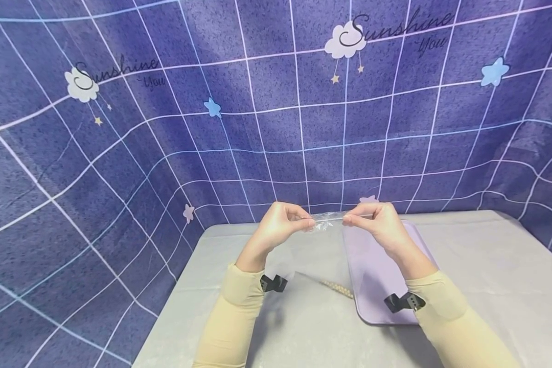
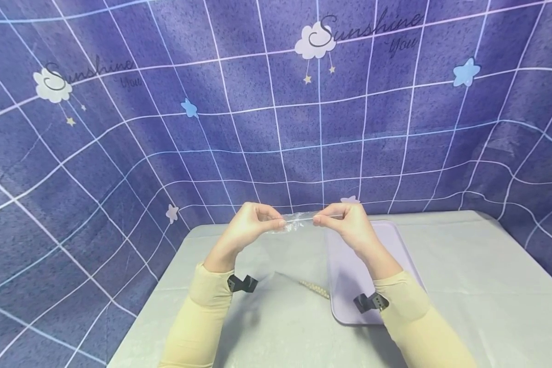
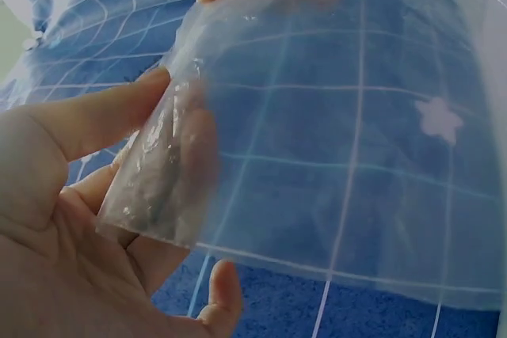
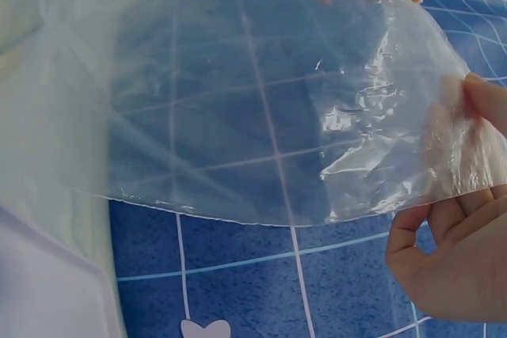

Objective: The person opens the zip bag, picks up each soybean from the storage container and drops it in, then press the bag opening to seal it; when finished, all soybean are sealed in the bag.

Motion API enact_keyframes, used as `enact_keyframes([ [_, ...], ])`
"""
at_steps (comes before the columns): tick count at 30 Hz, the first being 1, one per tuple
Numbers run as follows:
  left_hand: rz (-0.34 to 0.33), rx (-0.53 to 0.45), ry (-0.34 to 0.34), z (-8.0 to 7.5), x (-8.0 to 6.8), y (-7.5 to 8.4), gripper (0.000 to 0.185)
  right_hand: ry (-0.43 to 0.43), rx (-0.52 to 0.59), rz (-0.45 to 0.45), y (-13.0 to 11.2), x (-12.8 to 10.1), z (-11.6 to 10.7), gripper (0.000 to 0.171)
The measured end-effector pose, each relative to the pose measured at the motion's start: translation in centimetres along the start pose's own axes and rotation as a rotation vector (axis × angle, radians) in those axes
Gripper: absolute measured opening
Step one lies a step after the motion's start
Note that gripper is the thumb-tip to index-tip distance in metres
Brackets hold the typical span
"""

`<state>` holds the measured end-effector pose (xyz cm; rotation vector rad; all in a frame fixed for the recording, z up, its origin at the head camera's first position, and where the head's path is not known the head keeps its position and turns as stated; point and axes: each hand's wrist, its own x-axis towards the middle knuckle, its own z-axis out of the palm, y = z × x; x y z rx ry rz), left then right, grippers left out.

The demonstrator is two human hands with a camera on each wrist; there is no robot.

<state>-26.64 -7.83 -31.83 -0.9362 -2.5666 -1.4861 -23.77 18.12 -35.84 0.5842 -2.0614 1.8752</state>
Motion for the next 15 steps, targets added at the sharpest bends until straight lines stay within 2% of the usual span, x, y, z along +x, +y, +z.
enact_keyframes([
  [6, -0.013, -0.051, 0.009, -0.02, -0.18, 0.16, 0.009, 0.020, 0.002, -0.001, 0.11, 0.01, 0.08, 0.005],
  [11, -0.055, -0.076, 0.058, -0.47, -0.56, -0.08, 0.011, 0.049, -0.023, 0.027, -0.03, 0.05, -0.16, 0.007],
  [15, -0.052, -0.088, 0.080, -0.76, -0.78, -0.26, 0.009, 0.042, -0.012, 0.024, 0.00, 0.07, -0.46, 0.011],
])
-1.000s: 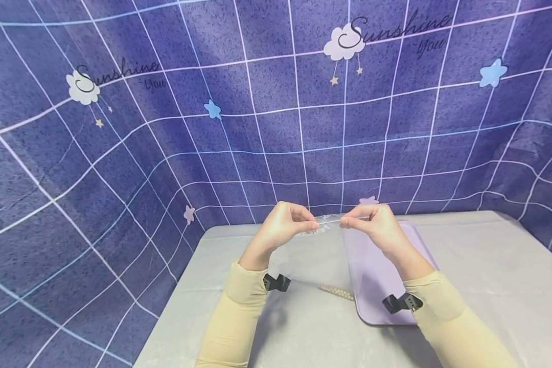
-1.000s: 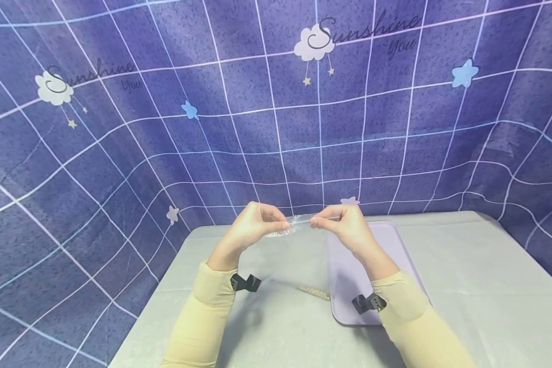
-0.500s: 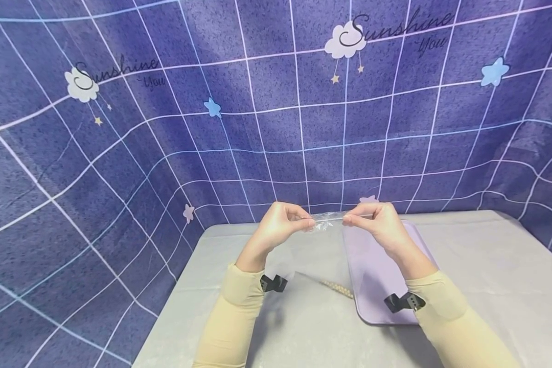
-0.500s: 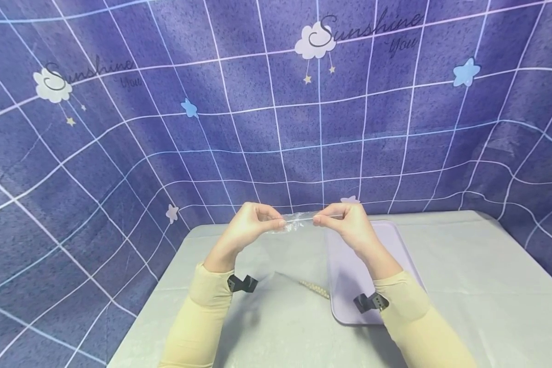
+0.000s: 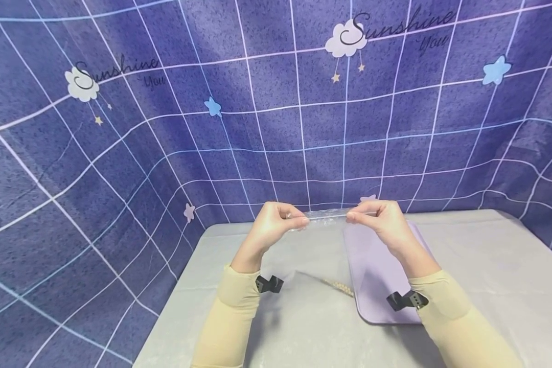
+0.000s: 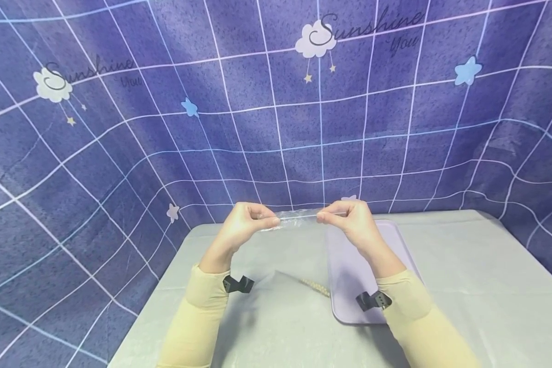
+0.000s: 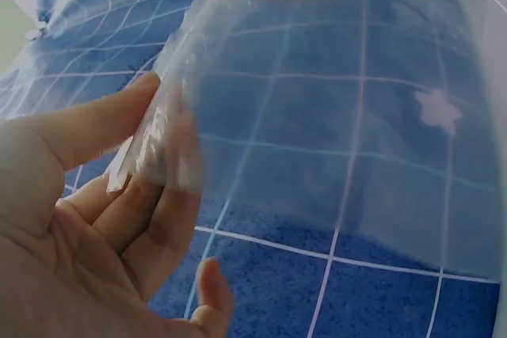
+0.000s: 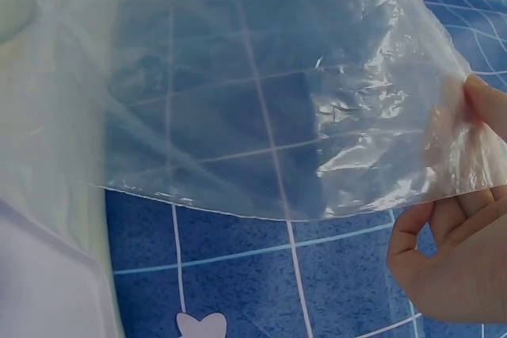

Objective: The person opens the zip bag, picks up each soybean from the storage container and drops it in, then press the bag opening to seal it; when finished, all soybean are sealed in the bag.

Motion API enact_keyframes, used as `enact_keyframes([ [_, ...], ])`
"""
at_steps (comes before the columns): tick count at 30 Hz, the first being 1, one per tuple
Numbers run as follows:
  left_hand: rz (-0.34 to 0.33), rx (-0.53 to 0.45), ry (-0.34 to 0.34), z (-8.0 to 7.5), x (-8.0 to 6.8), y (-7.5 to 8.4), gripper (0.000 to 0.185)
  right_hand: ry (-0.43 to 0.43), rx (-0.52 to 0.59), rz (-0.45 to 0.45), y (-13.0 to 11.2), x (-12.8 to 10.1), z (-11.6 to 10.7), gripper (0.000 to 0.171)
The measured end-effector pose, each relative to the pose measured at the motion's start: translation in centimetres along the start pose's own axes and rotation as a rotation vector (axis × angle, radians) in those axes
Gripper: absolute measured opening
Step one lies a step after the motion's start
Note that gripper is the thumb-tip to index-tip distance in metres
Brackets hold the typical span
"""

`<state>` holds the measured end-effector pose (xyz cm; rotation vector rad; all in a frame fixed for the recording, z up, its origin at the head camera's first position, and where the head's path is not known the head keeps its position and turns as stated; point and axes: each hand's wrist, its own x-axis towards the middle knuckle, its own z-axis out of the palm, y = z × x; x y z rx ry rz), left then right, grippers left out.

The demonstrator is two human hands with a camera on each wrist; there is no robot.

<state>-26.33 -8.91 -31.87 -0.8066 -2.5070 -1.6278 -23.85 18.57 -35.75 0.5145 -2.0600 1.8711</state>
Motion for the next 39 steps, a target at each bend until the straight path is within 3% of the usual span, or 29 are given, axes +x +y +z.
enact_keyframes([
  [7, 0.009, -0.009, 0.037, 0.0, -0.1, -0.1, 0.008, 0.014, 0.019, -0.004, -0.4, 0.0, 0.3, 0.012],
  [14, 0.017, -0.106, 0.090, -0.8, -0.8, -0.8, 0.011, 0.038, -0.009, 0.016, -0.4, -0.1, -0.1, 0.010],
  [19, 0.060, -0.161, 0.124, -1.0, -1.1, -0.7, 0.010, 0.027, -0.023, 0.017, -0.5, 0.0, -0.1, 0.014],
  [27, 0.138, -0.298, 0.071, -1.2, -1.5, -1.4, 0.009, -0.203, 0.000, 0.120, 1.0, -1.0, -0.7, 0.035],
  [32, 0.082, -0.357, 0.007, -1.3, -2.9, -1.1, 0.007, -0.238, 0.005, 0.108, 1.8, -2.1, -0.3, 0.024],
  [39, 0.066, -0.389, -0.023, -1.9, -5.6, 0.6, 0.004, -0.290, -0.023, 0.055, -0.9, -3.5, -0.6, 0.020],
])
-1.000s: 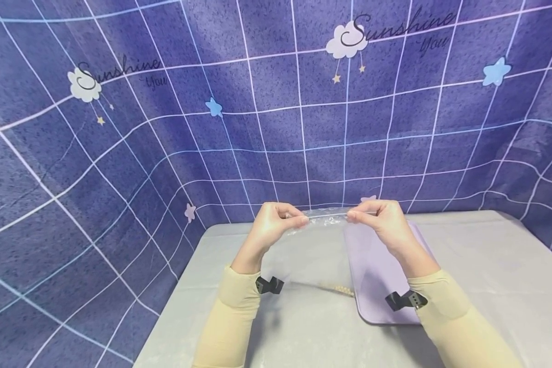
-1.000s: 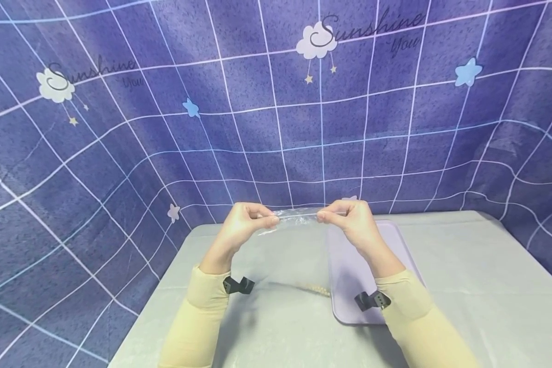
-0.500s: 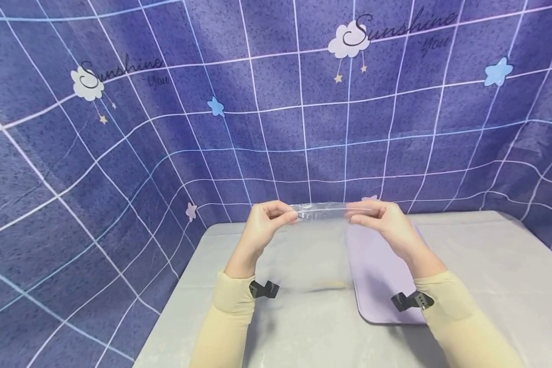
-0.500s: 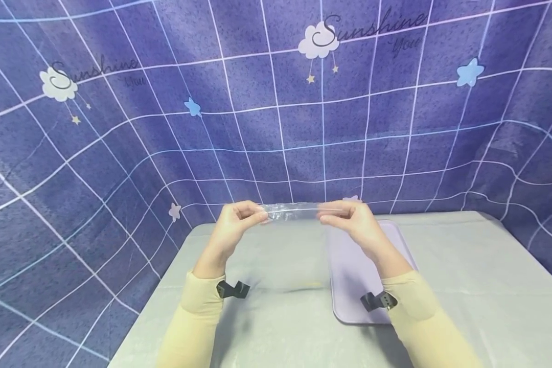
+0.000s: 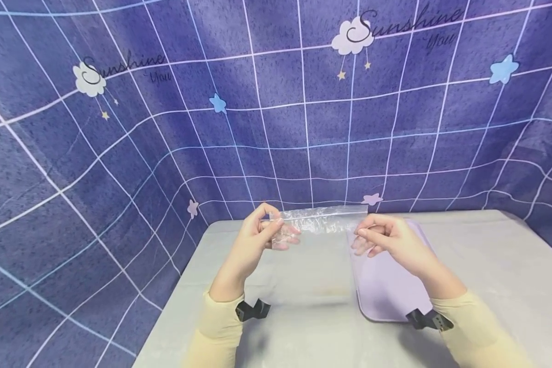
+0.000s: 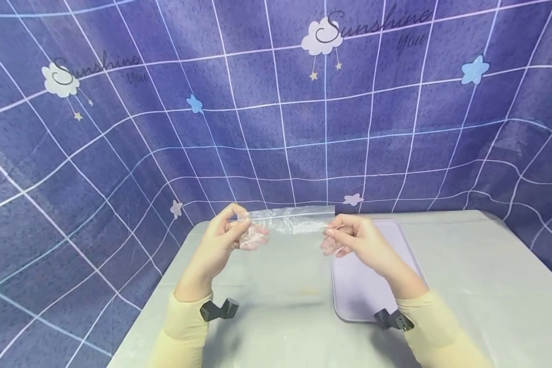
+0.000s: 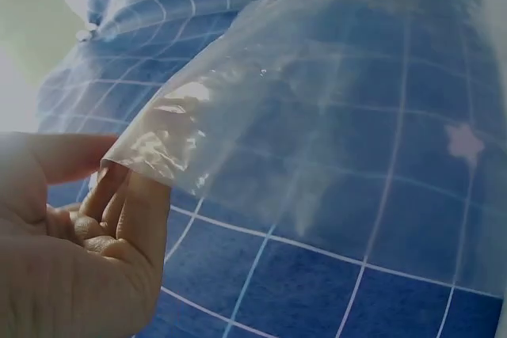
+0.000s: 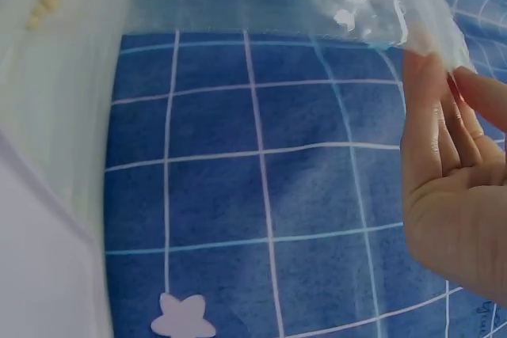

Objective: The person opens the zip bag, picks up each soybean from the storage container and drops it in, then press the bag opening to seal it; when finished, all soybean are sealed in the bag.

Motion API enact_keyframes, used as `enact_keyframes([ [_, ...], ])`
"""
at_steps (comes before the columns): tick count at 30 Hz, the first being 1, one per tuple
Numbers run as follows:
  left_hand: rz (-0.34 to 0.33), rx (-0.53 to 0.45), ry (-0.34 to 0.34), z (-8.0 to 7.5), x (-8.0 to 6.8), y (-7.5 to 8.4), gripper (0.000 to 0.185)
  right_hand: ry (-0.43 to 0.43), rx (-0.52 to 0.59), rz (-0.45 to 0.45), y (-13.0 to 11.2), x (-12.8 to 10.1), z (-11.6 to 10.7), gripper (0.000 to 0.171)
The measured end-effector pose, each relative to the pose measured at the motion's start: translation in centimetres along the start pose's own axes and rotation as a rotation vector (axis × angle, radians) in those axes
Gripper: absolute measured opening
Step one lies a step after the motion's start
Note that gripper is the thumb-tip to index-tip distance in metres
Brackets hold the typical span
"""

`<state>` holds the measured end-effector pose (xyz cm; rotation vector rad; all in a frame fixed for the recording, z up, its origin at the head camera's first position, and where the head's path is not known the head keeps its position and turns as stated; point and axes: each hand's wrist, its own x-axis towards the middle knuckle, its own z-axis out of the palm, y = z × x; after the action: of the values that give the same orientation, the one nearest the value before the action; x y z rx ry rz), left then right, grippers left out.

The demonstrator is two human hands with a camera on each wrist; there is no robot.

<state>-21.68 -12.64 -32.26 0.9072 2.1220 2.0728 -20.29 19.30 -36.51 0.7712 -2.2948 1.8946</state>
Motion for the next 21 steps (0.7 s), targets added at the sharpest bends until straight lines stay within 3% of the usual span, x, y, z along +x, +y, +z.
enact_keyframes([
  [2, -0.028, -0.020, 0.021, -0.2, 0.5, -0.4, 0.005, 0.007, 0.008, 0.031, -0.2, 0.4, -0.2, 0.021],
  [5, -0.100, -0.037, 0.076, -0.9, 2.3, -2.7, 0.005, 0.025, 0.030, 0.111, 1.1, 1.7, -0.2, 0.022],
  [8, -0.207, -0.008, 0.163, -1.8, 4.3, -6.7, 0.004, 0.027, 0.018, 0.201, 4.0, 3.1, -0.1, 0.024],
  [12, -0.371, 0.071, 0.253, -3.1, 5.6, -12.5, 0.008, 0.031, -0.071, 0.273, 8.3, 4.5, 0.6, 0.022],
  [16, -0.481, 0.110, 0.278, -3.9, 6.2, -16.8, 0.008, 0.024, -0.123, 0.308, 11.4, 5.7, 1.7, 0.014],
  [21, -0.550, 0.141, 0.241, -3.9, 6.5, -19.3, 0.021, -0.010, -0.151, 0.392, 12.9, 6.2, 2.2, 0.014],
])
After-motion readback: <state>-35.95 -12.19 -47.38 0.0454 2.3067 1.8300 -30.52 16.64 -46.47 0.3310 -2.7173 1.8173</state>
